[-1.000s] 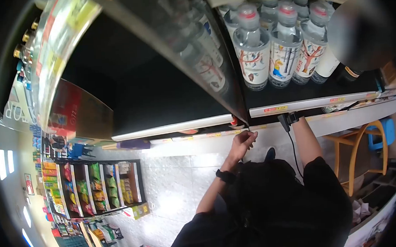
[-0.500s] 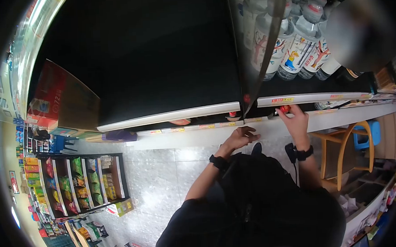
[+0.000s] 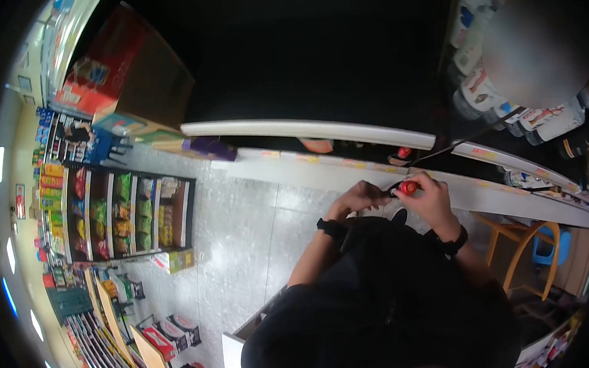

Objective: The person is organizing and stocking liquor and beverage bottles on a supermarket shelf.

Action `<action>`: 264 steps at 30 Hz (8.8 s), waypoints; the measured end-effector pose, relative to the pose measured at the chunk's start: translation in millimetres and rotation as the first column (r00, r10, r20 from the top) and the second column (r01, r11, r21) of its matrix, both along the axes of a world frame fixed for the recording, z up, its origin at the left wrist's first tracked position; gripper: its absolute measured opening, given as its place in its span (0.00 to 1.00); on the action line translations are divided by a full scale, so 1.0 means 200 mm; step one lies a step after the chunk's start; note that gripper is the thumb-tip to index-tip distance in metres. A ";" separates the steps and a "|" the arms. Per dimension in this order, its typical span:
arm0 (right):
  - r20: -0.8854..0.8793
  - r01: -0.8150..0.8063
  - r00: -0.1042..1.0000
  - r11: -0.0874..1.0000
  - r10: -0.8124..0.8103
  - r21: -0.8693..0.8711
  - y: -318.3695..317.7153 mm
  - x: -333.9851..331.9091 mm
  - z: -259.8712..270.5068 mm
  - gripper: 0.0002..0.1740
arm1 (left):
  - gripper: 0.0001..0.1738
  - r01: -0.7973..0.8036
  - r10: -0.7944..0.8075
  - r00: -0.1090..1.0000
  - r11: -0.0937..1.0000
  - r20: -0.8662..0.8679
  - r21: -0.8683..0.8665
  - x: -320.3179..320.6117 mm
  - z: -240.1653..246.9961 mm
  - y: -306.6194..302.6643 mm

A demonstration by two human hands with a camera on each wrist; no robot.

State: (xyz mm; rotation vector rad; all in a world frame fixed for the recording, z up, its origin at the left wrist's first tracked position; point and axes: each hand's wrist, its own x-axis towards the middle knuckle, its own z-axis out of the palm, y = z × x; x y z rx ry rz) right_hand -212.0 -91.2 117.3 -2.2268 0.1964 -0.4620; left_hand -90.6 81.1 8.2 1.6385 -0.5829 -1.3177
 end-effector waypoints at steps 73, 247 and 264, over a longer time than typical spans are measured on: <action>0.094 0.504 0.859 0.863 -0.504 0.024 -0.56 0.27 -0.54 0.16 | 0.25 -0.105 0.090 0.988 0.987 0.125 0.118 -0.05 -0.10 -0.20; 0.087 0.267 0.919 0.771 -0.384 0.578 -0.67 0.09 -0.20 0.15 | 0.22 0.333 -0.395 0.764 0.919 0.511 0.211 -0.12 0.05 -0.31; 0.158 0.591 0.745 0.752 -0.647 0.294 -0.54 0.05 -0.49 0.17 | 0.17 0.367 -0.371 0.739 0.922 0.563 0.125 -0.09 0.03 -0.21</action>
